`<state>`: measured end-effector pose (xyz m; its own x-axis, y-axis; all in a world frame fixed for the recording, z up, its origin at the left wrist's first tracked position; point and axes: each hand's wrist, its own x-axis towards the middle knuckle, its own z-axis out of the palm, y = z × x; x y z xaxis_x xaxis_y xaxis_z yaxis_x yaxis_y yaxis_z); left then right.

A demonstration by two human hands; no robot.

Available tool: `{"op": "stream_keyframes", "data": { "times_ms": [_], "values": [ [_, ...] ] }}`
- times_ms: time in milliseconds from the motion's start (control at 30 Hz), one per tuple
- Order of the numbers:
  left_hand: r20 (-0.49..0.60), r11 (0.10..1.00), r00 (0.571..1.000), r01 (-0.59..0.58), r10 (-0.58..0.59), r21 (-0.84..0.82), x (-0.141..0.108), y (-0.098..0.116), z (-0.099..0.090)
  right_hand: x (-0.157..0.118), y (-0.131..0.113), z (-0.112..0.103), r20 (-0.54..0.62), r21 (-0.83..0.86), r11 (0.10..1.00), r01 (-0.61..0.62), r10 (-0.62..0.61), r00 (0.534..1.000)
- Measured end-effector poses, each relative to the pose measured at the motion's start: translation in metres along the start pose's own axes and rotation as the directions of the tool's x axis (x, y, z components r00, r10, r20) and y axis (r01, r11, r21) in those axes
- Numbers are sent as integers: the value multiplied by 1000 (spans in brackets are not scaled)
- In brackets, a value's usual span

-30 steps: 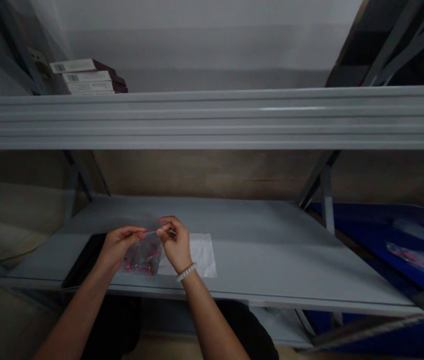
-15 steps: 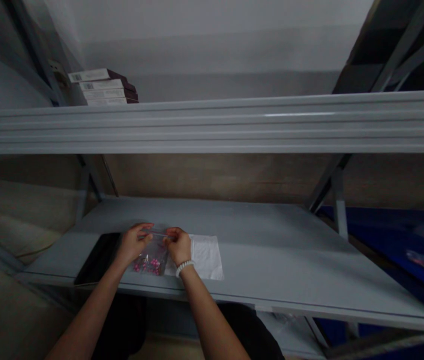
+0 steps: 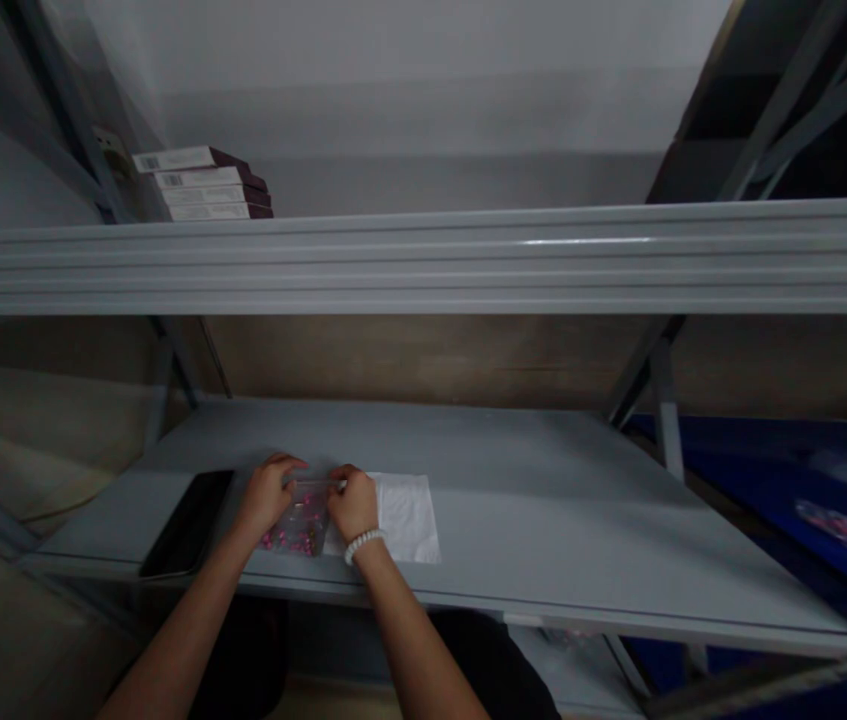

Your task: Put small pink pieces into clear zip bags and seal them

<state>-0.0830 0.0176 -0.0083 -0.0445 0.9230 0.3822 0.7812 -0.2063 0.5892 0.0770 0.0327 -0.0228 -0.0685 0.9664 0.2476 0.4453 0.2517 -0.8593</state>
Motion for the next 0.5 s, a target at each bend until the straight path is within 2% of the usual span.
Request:
{"op": "stream_keyframes", "data": {
  "times_ms": [200, 333, 400, 467, 500],
  "values": [
    [-67, 1000, 998, -8, 9, 16, 3, 1, -2, -3, -1, -1, 62, 6, 998, 62, -62, 996],
    [-205, 1000, 979, -8, 9, 7, 0, 13, -19, -3, -7, -9, 18, -9, 996, 85, -85, 996],
    [-320, 999, 947, -38, 33, -11, -21, 22, -32, -6, -12, -22, -48, -11, 996, 92, -93, 995],
    [-377, 995, 925, -82, 55, -58, -62, 33, -44, -17, -16, -39, -111, -13, 995, 101, -101, 989],
    [-392, 992, 919, -71, 26, -101, -87, 40, -49, -27, -18, -49, -133, -13, 995, 102, -103, 986]
  ]
}}
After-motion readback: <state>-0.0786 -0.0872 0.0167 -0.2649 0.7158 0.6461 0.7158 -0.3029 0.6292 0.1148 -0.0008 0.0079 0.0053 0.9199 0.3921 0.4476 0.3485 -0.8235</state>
